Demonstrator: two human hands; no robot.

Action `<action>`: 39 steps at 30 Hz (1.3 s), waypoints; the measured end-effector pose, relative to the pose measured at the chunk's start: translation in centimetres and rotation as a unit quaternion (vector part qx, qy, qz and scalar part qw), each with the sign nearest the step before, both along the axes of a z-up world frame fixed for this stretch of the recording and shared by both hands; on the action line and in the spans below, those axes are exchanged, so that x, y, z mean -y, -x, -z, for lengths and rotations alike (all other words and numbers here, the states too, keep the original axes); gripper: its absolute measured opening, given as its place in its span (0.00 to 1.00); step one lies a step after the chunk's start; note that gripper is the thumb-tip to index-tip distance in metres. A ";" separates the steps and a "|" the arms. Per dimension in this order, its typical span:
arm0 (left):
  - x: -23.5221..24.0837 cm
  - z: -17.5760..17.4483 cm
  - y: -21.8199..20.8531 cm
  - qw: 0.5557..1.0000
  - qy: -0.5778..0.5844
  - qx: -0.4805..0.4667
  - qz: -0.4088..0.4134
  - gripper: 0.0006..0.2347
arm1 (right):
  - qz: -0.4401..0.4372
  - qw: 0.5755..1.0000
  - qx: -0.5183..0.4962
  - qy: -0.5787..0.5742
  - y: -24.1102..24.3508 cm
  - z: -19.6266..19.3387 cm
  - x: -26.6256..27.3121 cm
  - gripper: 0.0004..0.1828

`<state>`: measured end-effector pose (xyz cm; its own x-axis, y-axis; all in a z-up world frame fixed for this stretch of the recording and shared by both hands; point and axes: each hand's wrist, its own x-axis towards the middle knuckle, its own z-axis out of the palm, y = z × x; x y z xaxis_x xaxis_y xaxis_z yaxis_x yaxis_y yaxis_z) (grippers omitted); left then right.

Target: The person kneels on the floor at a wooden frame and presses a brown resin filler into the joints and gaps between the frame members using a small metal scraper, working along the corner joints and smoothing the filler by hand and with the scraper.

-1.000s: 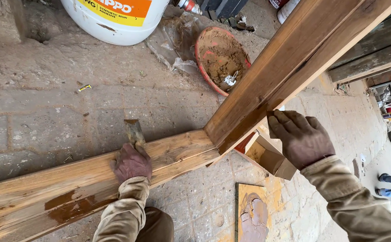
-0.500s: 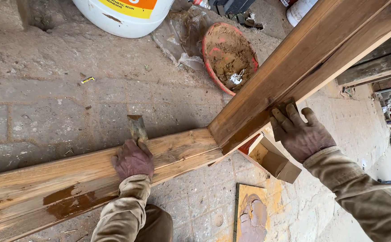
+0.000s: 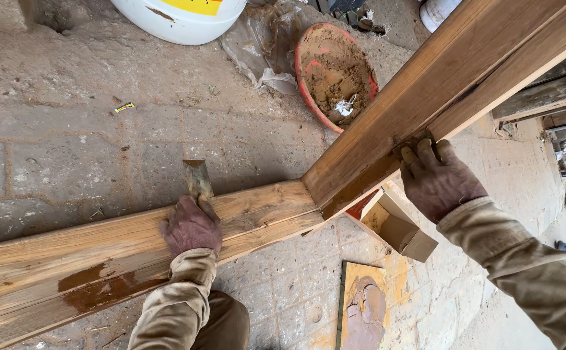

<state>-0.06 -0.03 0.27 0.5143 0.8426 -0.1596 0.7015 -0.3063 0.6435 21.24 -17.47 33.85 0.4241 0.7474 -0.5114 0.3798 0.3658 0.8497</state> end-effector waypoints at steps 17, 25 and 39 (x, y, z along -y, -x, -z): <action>-0.3 -0.3 0.0 1.000 -0.001 0.009 -0.013 0.12 | 0.212 0.968 0.021 0.136 2.5 1.4 -5.7 0.12; -0.4 -0.4 0.2 1.000 0.016 0.008 -0.003 0.12 | 0.209 0.970 0.030 0.121 2.6 1.7 -6.4 0.13; -0.3 0.0 -0.1 1.000 -0.013 0.004 -0.007 0.12 | -0.041 0.998 -0.010 -0.055 1.0 -4.6 -0.3 0.25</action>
